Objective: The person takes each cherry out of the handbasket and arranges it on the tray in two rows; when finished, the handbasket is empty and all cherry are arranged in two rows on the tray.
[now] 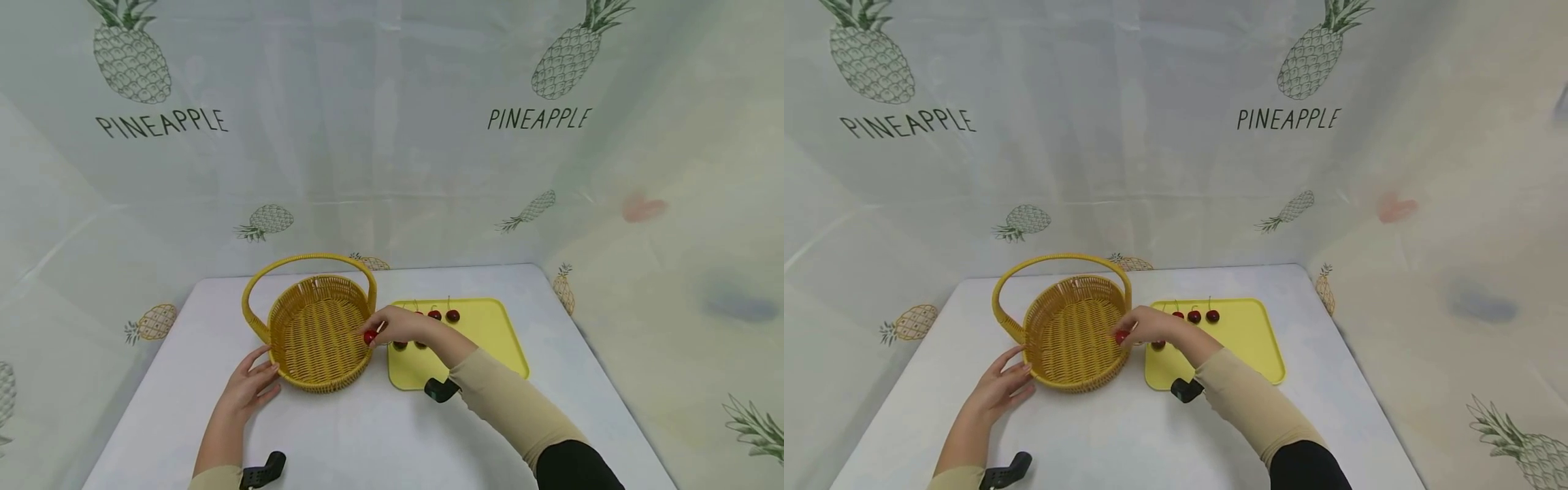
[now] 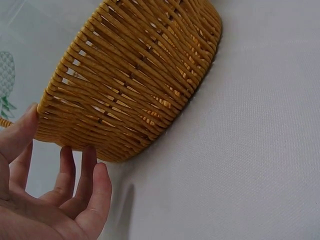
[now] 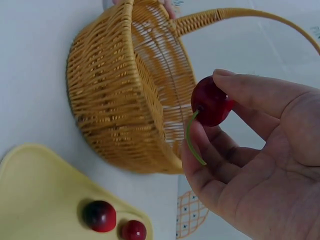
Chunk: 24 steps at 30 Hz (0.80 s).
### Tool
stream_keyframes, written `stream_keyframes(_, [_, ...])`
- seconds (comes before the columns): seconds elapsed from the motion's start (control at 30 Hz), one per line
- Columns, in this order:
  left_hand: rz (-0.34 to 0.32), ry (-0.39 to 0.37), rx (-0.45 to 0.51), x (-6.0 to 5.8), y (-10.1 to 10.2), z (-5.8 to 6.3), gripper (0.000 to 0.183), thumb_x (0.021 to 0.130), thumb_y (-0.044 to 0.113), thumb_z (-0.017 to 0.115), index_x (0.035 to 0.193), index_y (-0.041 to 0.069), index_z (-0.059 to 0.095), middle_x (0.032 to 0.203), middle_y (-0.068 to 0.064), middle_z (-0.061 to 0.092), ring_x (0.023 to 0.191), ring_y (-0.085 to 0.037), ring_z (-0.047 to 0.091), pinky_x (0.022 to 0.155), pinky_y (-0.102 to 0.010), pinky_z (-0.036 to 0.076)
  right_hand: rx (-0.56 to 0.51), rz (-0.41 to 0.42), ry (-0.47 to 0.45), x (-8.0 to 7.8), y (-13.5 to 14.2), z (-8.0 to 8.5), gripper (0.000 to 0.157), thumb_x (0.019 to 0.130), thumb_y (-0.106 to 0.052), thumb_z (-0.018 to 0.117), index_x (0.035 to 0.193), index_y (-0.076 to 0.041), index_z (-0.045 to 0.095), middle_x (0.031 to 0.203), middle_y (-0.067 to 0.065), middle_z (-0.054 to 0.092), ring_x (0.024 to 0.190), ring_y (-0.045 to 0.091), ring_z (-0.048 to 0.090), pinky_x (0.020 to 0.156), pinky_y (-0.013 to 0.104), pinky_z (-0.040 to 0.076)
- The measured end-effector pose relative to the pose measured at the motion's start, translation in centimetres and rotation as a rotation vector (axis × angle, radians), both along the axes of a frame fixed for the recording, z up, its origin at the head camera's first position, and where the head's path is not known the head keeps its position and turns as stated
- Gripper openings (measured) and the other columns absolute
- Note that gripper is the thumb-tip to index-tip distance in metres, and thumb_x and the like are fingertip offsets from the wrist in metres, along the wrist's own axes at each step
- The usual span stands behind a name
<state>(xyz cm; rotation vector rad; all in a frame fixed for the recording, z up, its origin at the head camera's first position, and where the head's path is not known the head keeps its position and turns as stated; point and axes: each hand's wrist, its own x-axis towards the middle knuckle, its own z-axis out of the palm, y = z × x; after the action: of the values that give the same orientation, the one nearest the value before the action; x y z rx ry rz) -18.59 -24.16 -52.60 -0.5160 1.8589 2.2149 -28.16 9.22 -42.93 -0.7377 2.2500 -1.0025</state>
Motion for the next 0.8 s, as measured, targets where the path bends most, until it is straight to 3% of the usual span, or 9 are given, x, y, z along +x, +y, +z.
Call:
stream_keyframes(0.1, [-0.002, 0.005, -0.002, 0.1, 0.0, 0.0, 0.062, 0.096, 0.011, 0.063, 0.149, 0.020, 0.032, 0.122, -0.001, 0.055, 0.098, -0.011, 0.061, 0.087, -0.039, 0.050, 0.002, -0.019, 0.008, 0.1, 0.9, -0.1, 0.029, 0.088, -0.013, 0.074, 0.116, -0.017, 0.072, 0.103, -0.004, 0.065, 0.080, 0.011, 0.057, 0.064, 0.026, 0.045])
stream_keyframes(0.33, [-0.010, 0.005, -0.003, 0.1, 0.1, 0.1, 0.062, 0.096, 0.011, 0.063, 0.149, 0.020, 0.031, 0.118, 0.002, 0.056, 0.098, -0.010, 0.061, 0.087, -0.039, 0.050, 0.016, -0.113, -0.058, 0.6, 3.3, -0.1, 0.025, 0.085, -0.014, 0.076, 0.109, -0.022, 0.073, 0.093, 0.004, 0.064, 0.047, 0.016, 0.037, 0.041, 0.028, 0.030])
stream_keyframes(0.43, [-0.002, 0.004, -0.014, 0.1, 0.2, 0.0, 0.063, 0.096, 0.010, 0.063, 0.149, 0.020, 0.031, 0.119, 0.000, 0.056, 0.098, -0.010, 0.061, 0.087, -0.039, 0.050, 0.014, -0.123, -0.057, 0.9, 4.3, 0.2, 0.025, 0.084, -0.012, 0.077, 0.107, -0.021, 0.072, 0.089, 0.005, 0.064, 0.048, 0.017, 0.040, 0.042, 0.027, 0.029])
stream_keyframes(0.6, [-0.001, 0.009, -0.017, 0.1, 0.1, 0.0, 0.064, 0.096, 0.011, 0.063, 0.150, 0.019, 0.030, 0.120, -0.001, 0.056, 0.098, -0.011, 0.061, 0.087, -0.039, 0.050, -0.013, -0.127, -0.019, 1.0, 5.8, 0.1, 0.026, 0.083, -0.007, 0.078, 0.108, -0.010, 0.071, 0.096, 0.003, 0.062, 0.059, 0.015, 0.048, 0.049, 0.029, 0.039])
stream_keyframes(0.8, [0.000, 0.005, -0.009, 0.0, 0.0, -0.1, 0.064, 0.096, 0.011, 0.063, 0.150, 0.020, 0.030, 0.119, 0.001, 0.057, 0.099, -0.011, 0.061, 0.088, -0.039, 0.050, -0.047, -0.176, -0.019, 0.8, 7.6, -0.4, 0.024, 0.080, -0.001, 0.078, 0.102, -0.007, 0.070, 0.102, 0.005, 0.062, 0.070, 0.017, 0.055, 0.059, 0.032, 0.047])
